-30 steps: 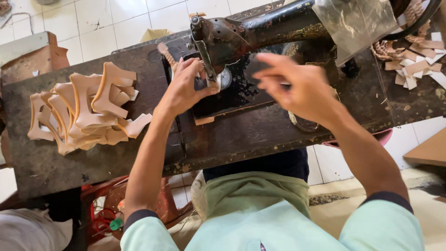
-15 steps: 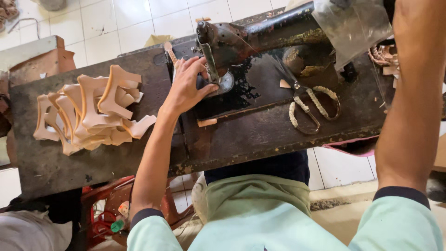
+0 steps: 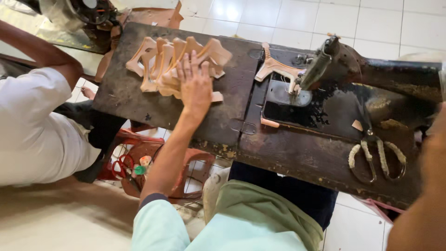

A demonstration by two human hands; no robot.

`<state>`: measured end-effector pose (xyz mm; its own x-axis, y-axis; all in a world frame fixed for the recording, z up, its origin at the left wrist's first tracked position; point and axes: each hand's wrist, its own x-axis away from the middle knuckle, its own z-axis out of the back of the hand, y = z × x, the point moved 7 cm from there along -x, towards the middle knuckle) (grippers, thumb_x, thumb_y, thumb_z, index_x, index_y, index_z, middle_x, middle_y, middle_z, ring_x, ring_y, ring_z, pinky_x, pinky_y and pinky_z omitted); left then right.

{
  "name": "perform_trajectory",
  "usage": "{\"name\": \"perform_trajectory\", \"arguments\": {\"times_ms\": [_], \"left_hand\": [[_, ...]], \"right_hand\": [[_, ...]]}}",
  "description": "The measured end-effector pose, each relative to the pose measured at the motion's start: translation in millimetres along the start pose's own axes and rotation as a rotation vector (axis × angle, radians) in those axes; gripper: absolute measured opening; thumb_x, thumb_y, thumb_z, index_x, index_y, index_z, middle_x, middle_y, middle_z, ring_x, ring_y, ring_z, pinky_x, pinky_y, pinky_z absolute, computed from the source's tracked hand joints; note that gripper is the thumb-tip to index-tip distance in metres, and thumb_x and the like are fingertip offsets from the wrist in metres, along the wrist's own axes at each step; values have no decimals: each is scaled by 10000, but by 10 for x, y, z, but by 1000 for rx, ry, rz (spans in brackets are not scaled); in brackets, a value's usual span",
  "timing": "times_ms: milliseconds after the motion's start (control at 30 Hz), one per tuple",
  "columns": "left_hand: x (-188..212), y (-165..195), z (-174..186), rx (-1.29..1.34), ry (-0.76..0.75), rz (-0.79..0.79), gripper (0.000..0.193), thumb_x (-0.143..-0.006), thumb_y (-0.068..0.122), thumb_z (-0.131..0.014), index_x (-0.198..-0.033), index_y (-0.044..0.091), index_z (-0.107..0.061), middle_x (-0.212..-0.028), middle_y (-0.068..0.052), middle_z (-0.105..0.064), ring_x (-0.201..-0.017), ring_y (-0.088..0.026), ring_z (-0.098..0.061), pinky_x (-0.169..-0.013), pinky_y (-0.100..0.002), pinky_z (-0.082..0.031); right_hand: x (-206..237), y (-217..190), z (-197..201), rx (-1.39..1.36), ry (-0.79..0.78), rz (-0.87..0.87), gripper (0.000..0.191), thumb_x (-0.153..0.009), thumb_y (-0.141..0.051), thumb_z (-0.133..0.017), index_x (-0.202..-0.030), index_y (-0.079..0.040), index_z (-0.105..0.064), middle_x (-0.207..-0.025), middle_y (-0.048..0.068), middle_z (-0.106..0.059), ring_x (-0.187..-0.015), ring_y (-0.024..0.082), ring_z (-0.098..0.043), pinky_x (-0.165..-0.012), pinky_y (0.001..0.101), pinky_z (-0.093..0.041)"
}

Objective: The person sews beige shoe parts using a manual sewing machine. They place each part under the needle, stitch along the edges, and trim excess thread with scissors. The person also applies oil to the machine and handles small rectangular inserts during the process.

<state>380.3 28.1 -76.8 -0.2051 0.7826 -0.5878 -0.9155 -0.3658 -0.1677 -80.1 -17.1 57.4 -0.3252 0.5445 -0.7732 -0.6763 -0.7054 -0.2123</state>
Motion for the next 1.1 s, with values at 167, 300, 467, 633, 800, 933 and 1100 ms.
{"name": "perform_trajectory", "arguments": {"times_ms": [167, 300, 467, 633, 800, 933, 1100], "left_hand": [[-48, -330, 37, 95, 123, 45, 317, -984, 246, -715, -1188, 4, -685, -1404, -171, -576, -1400, -370, -454, -1233, -532, -277], [-160, -292, 345, 199, 174, 54, 144, -973, 87, -684, -1103, 53, -734, -1226, -79, -644, -1251, -295, -579, -1083, -473, -446], [11, 150, 946, 863, 289, 191, 96, -961, 15, -747, -1053, 37, -732, -1023, -71, -679, -895, -221, -632, -766, -343, -521], [426, 1250, 961, 1964, -126, 458, 199, -1003, 50, -700, -1176, 5, -610, -1006, -37, -690, -919, -107, -689, -842, -254, -566], [633, 1595, 889, 1996, -352, 476, 204, -956, 54, -757, -1121, -21, -662, -1002, -37, -710, -934, -93, -691, -829, -238, -565], [684, 1632, 829, 2009, -489, 411, 223, -911, 76, -790, -1081, -31, -691, -1006, -64, -763, -929, -104, -722, -847, -236, -593], [729, 1645, 907, 1821, -560, 355, 243, -914, 77, -778, -1122, -27, -709, -1008, -70, -787, -928, -100, -733, -810, -238, -600]], "right_hand": [[288, -346, -339, -171, -51, -11, 205, -1078, -168, -787, -1194, -38, -678, -1187, 159, -772, -889, 188, -736, -728, 291, -568], [407, -623, -696, -316, -185, -150, 269, -1024, -177, -787, -1254, -68, -701, -1075, 86, -769, -965, 172, -747, -859, 310, -587], [374, -947, -1022, -612, -287, -235, 265, -959, -138, -764, -1203, -46, -720, -1057, 98, -787, -950, 165, -772, -841, 292, -600], [470, -972, -1406, -852, -239, -447, 282, -998, -129, -713, -1248, -5, -671, -1083, 100, -770, -973, 141, -748, -852, 262, -588], [799, -629, -1637, -1153, -263, -700, 220, -980, -99, -741, -1151, 35, -701, -1038, 99, -763, -941, 123, -740, -806, 263, -594], [1084, -391, -1772, -1358, -390, -830, 224, -915, -60, -777, -1106, 42, -718, -1029, 105, -765, -912, 126, -730, -794, 265, -604], [1269, -332, -1886, -1561, -338, -888, 145, -933, -54, -792, -1031, 12, -706, -955, 73, -749, -817, 110, -696, -688, 247, -554]]}}
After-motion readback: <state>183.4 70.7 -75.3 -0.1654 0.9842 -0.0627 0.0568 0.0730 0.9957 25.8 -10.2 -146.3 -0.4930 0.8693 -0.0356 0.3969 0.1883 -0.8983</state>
